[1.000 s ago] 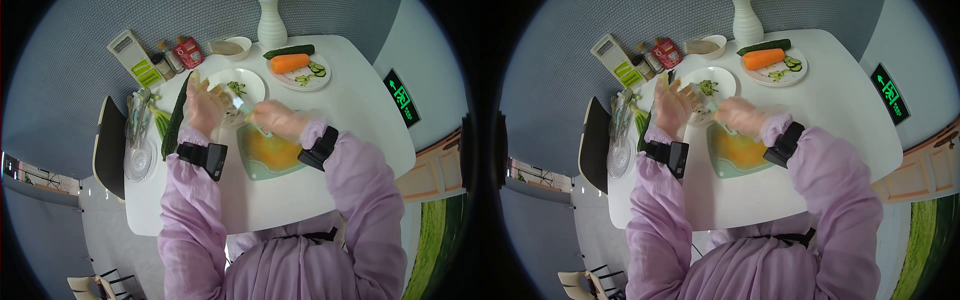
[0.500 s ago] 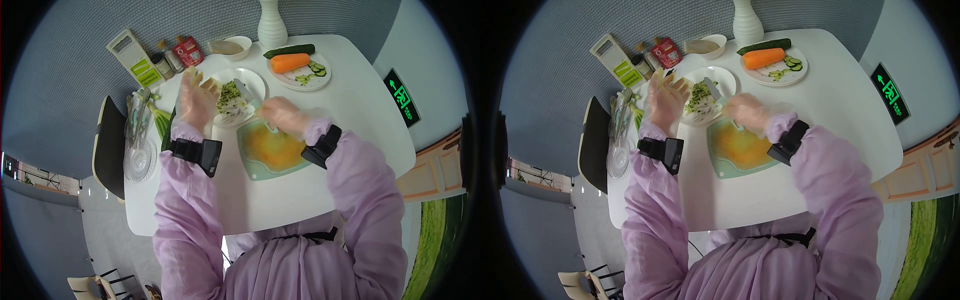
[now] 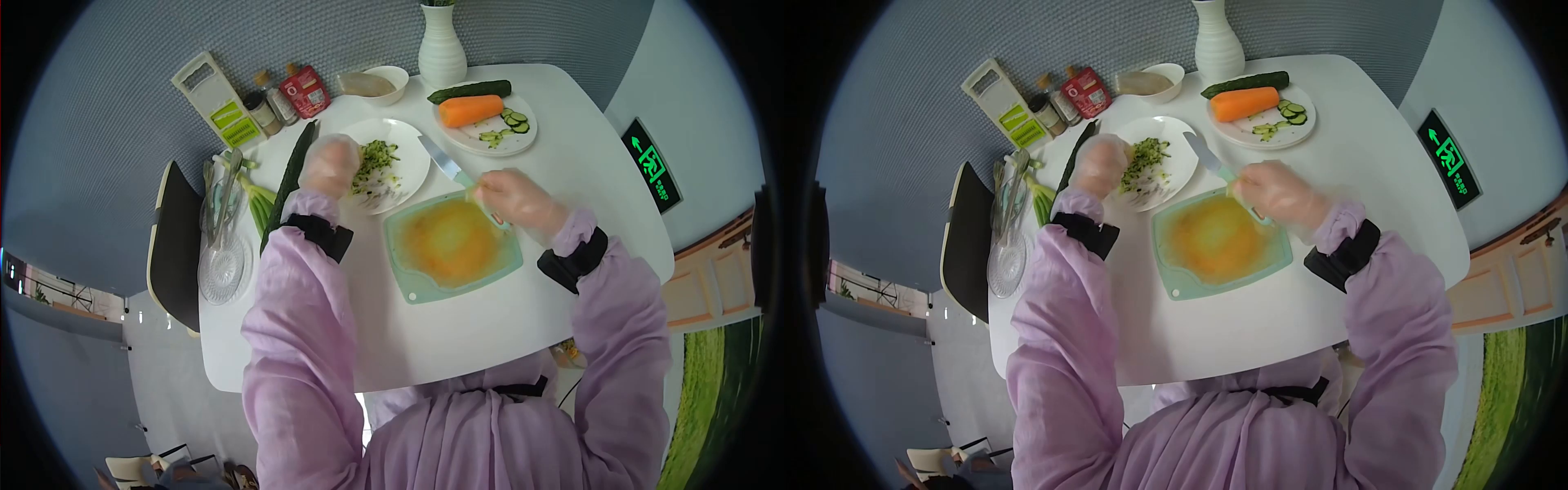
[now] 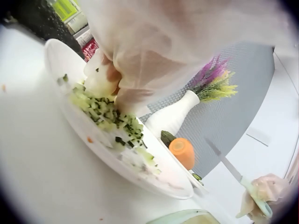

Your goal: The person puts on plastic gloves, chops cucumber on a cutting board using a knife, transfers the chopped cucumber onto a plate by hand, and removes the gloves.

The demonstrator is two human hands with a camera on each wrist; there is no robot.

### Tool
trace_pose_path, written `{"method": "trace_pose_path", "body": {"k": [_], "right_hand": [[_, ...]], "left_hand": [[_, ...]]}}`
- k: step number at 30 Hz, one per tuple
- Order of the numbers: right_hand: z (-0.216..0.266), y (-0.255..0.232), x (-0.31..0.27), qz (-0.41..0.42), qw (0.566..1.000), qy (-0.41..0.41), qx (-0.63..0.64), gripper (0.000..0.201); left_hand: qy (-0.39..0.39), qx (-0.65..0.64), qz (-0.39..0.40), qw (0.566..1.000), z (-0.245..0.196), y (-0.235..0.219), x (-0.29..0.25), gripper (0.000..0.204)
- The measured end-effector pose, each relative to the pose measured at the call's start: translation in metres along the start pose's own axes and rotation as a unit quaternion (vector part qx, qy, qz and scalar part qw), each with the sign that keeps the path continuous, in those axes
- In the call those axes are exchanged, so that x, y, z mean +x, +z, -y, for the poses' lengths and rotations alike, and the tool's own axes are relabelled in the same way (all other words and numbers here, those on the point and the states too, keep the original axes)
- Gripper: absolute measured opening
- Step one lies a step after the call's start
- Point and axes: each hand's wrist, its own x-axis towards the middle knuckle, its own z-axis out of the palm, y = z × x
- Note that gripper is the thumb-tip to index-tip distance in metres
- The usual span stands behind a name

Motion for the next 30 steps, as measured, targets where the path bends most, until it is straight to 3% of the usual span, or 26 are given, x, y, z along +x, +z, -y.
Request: {"method": "trace_pose_path", "body": {"k": [2,7,9,13,15,17,22,26,29,30], "right_hand": [[-0.003,-0.005,0.000,-0.002,1.000,0.009,0.015,0.028],[-0.012,-0.008,-0.001,0.026,1.000,-0.015,-0.005,0.028],[-0.017,-0.007,0.004,0.035,0.999,-0.013,-0.005,0.028],[-0.013,-0.006,0.005,0.041,0.999,0.000,0.004,0.028],[-0.012,-0.001,0.002,0.025,0.999,-0.005,0.027,0.028],[-0.010,-0.003,0.000,0.008,0.999,-0.012,0.049,0.029],[-0.012,-0.015,-0.007,0.019,1.000,0.006,0.001,0.029],[-0.011,-0.013,-0.012,0.001,0.997,-0.019,-0.074,0.030],[-0.008,-0.013,-0.016,0.026,0.989,-0.054,-0.133,0.032],[-0.008,-0.013,-0.018,0.054,0.990,-0.030,-0.128,0.032]], "left_hand": [[0.009,-0.012,-0.033,0.999,-0.001,0.009,-0.001,0.014],[-0.021,-0.049,0.024,0.998,-0.015,-0.012,0.003,0.019],[0.024,-0.004,0.054,0.998,-0.022,-0.013,0.003,0.019],[0.008,0.017,0.050,0.999,-0.039,-0.022,0.016,0.018],[-0.006,0.040,0.098,0.994,-0.046,-0.021,0.021,0.019],[0.021,0.053,0.078,0.995,-0.047,-0.010,0.019,0.020],[0.057,0.057,0.075,0.994,-0.039,-0.025,0.023,0.024],[0.000,0.065,0.089,0.994,-0.052,-0.041,0.025,0.028],[0.018,0.091,0.063,0.994,-0.059,-0.039,0.028,0.032],[-0.016,0.082,0.065,0.994,-0.061,-0.037,0.028,0.034]]}}
